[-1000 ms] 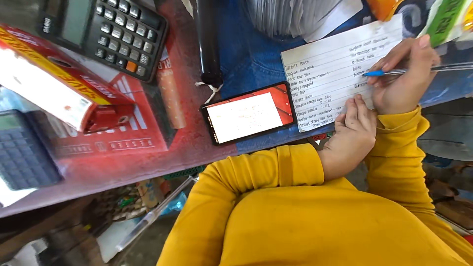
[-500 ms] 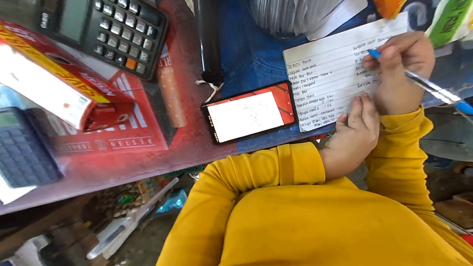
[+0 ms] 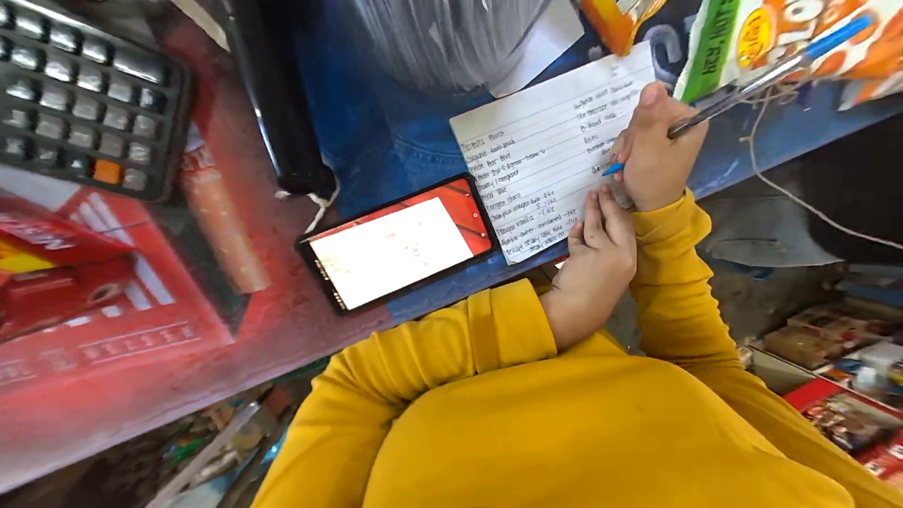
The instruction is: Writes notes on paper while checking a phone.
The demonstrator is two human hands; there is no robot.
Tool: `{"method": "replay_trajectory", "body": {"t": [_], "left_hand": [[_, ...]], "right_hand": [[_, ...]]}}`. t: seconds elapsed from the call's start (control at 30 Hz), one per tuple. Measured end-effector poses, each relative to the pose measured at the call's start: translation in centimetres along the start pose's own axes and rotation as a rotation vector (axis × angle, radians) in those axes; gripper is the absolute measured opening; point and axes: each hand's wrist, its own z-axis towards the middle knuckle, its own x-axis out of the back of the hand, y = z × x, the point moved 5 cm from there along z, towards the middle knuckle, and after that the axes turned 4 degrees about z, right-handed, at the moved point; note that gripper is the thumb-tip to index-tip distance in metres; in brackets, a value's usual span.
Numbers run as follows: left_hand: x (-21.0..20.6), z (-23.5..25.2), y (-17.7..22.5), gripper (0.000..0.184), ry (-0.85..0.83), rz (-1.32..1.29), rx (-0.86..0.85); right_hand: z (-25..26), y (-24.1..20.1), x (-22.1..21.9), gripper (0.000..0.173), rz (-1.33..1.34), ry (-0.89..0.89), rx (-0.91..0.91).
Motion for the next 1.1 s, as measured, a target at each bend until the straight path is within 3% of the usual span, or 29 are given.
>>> {"method": "replay_trajectory", "body": {"t": [0.03,0.13,0.2,0.3,0.37,0.4,0.47,0.5,0.53,0.6,0.7,0.8,0.9,1.1], "left_hand": [[-0.5,0.2,0.3,0.048,0.005,0.003,0.020],[-6.0,2.4,3.3,0.053,0.265,-0.024,0.170],[-7.3,3.2,4.1,0.057,0.228,-0.010,0.193],[-5.9,2.5,3.3,0.054,0.238,-0.030,0.179],[-2.4,1.1,1.7,0.052,0.064,-0.047,0.115],[-2.0,0.9,1.4,0.051,0.088,-0.084,0.132],[-4.1,1.3,2.0,0.050,0.427,-0.154,0.228],[-3.3,0.9,1.7,0.049,0.342,-0.113,0.200],[-1.4,0.4,0.9,0.047,0.156,-0.034,0.124],[0.4,0.0,-0.1,0.045,0.040,0.022,0.021],[0.0,0.2,0.2,0.047,0.042,-0.014,0.060],[-4.4,1.5,2.2,0.050,0.443,-0.114,0.256],[-0.4,0.2,0.3,0.045,0.115,0.007,0.078],[0.2,-0.1,-0.2,0.044,0.075,0.010,0.041]], "right_hand": [[-0.1,0.0,-0.1,0.044,-0.016,-0.003,0.014],[-0.1,0.1,-0.1,0.045,-0.032,-0.011,0.049],[-0.1,0.1,-0.1,0.045,-0.053,-0.004,0.065],[-0.3,0.2,-0.2,0.045,-0.077,-0.001,0.090],[-0.2,0.2,-0.1,0.045,-0.083,-0.001,0.086],[-0.1,0.3,-0.1,0.045,-0.083,0.007,0.083],[0.0,0.5,-0.1,0.044,-0.084,0.021,0.089],[-0.1,0.5,-0.1,0.044,-0.087,0.022,0.087],[-0.2,0.4,-0.2,0.044,-0.089,0.021,0.081],[-0.2,0.2,-0.1,0.045,-0.074,0.016,0.063],[-0.2,0.4,0.1,0.043,-0.081,0.037,0.088],[-0.3,0.6,0.1,0.044,-0.099,0.049,0.099],[-0.3,0.3,-0.1,0.044,-0.113,0.039,0.067],[-0.2,0.5,0.1,0.043,-0.118,0.045,0.078]]}}
